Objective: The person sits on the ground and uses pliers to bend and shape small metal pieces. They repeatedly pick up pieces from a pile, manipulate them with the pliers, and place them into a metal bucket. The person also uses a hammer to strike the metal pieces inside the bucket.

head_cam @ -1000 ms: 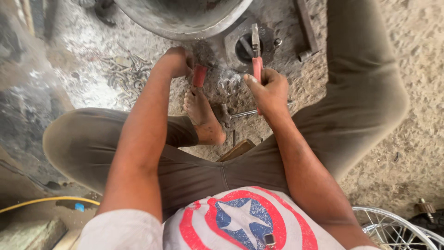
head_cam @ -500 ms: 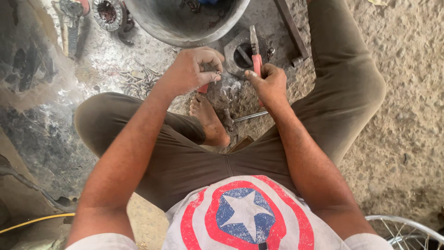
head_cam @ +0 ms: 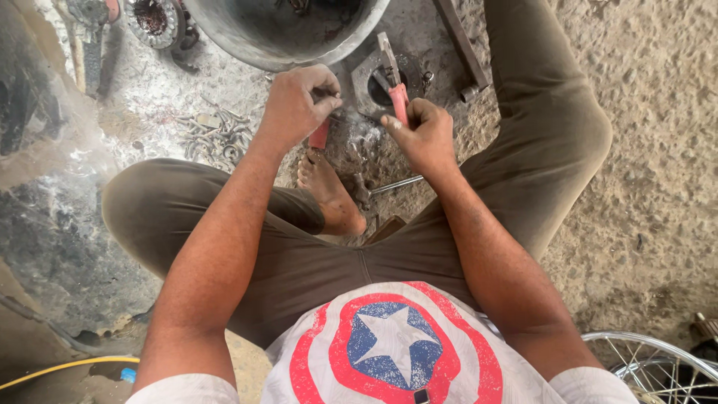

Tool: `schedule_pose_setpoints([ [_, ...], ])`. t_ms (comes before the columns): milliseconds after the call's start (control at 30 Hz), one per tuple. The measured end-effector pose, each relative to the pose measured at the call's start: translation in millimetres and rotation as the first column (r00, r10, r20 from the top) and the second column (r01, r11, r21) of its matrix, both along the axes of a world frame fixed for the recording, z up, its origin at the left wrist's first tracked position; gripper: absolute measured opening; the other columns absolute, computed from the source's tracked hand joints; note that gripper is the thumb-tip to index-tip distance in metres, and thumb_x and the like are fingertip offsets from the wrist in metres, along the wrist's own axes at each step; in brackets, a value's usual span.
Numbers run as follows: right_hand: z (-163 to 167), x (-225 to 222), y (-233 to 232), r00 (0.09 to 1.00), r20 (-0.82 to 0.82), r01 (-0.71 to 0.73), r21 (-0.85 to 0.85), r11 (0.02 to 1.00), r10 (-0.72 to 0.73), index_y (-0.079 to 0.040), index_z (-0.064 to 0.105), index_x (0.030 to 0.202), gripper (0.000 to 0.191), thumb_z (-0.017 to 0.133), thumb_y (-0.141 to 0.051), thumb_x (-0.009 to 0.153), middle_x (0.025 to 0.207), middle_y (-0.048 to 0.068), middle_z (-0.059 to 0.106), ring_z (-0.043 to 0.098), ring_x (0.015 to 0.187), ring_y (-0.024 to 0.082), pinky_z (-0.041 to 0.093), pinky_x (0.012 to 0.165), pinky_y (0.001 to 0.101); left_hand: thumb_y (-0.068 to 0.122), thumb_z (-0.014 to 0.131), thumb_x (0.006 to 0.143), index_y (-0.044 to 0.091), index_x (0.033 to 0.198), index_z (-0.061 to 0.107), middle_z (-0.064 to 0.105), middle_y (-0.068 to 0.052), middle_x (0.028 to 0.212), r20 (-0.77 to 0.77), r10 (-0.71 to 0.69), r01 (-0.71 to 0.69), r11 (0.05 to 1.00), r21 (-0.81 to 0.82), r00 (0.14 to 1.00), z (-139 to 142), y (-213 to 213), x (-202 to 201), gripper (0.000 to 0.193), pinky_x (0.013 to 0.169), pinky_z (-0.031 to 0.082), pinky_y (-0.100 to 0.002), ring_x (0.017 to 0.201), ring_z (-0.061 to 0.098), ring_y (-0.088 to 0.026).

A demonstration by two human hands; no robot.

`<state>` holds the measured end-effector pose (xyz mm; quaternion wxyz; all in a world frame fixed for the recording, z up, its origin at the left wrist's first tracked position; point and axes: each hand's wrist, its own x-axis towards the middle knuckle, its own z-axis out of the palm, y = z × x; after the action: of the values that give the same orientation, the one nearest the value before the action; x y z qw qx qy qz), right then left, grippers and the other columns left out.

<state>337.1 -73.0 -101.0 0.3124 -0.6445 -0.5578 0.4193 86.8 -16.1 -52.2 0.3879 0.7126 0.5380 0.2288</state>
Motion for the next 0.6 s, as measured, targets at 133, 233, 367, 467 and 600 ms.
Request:
schedule_pose_setpoints([
  [133, -2, -4, 1, 1.000, 0.023, -0.015, -0.093, 0.996, 0.017, -0.012, 0.058, 0.070, 0.030, 0.083, -0.020, 0.086, 0.066, 0.000, 0.059, 0.050, 0.054, 0.008, 0.041, 0.046, 0.0303, 0.012, 0.084, 0.081, 0.007, 0.092, 0.073, 0.075, -0.008, 0.083, -0.188, -0.116, 0.144, 0.978, 0.148, 0.975, -6, 1, 5, 0.017, 0.079, 0.052, -0.042, 0.080, 0.071, -0.028],
  [233, -2, -9, -1, 0.979, 0.200, -0.056, 0.029, 0.998, 0.049, -0.009, 0.055, 0.065, 0.035, 0.084, -0.017, 0.082, 0.067, 0.002, 0.057, 0.049, 0.057, 0.011, 0.041, 0.048, 0.0338, 0.013, 0.084, 0.086, 0.008, 0.111, 0.066, 0.076, -0.006, 0.086, -0.206, -0.119, 0.145, 0.982, 0.117, 0.971, -10, 3, 5, 0.031, 0.083, 0.053, -0.042, 0.083, 0.073, -0.026],
  [367, 4, -12, -6, 0.964, 0.254, -0.125, 0.154, 0.980, 0.083, -0.006, 0.053, 0.066, 0.035, 0.080, -0.011, 0.087, 0.076, 0.004, 0.056, 0.050, 0.060, 0.015, 0.042, 0.048, 0.0363, 0.008, 0.084, 0.087, 0.010, 0.151, 0.048, 0.078, -0.008, 0.095, -0.042, -0.058, 0.067, 0.962, 0.265, 0.997, -10, 6, 0, 0.073, 0.084, 0.056, -0.040, 0.090, 0.075, -0.026],
  [467, 9, -14, -7, 0.926, 0.358, -0.225, 0.269, 0.936, 0.119, -0.005, 0.056, 0.070, 0.033, 0.084, -0.016, 0.082, 0.082, 0.007, 0.057, 0.054, 0.063, 0.016, 0.046, 0.055, 0.0379, 0.008, 0.085, 0.089, 0.011, 0.157, 0.041, 0.078, -0.007, 0.094, -0.065, -0.043, 0.062, 0.945, 0.321, 0.997, -8, 7, -1, 0.081, 0.082, 0.057, -0.038, 0.087, 0.075, -0.025],
  [600, 12, -16, -8, 0.938, 0.330, -0.189, 0.230, 0.955, 0.106, -0.006, 0.057, 0.073, 0.027, 0.082, -0.014, 0.082, 0.086, 0.005, 0.059, 0.057, 0.066, 0.015, 0.050, 0.056, 0.0356, 0.008, 0.084, 0.087, 0.013, 0.159, 0.039, 0.076, -0.011, 0.110, -0.031, -0.067, 0.074, 0.906, 0.416, 0.997, -6, 6, 2, 0.085, 0.085, 0.059, -0.037, 0.092, 0.075, -0.023],
])
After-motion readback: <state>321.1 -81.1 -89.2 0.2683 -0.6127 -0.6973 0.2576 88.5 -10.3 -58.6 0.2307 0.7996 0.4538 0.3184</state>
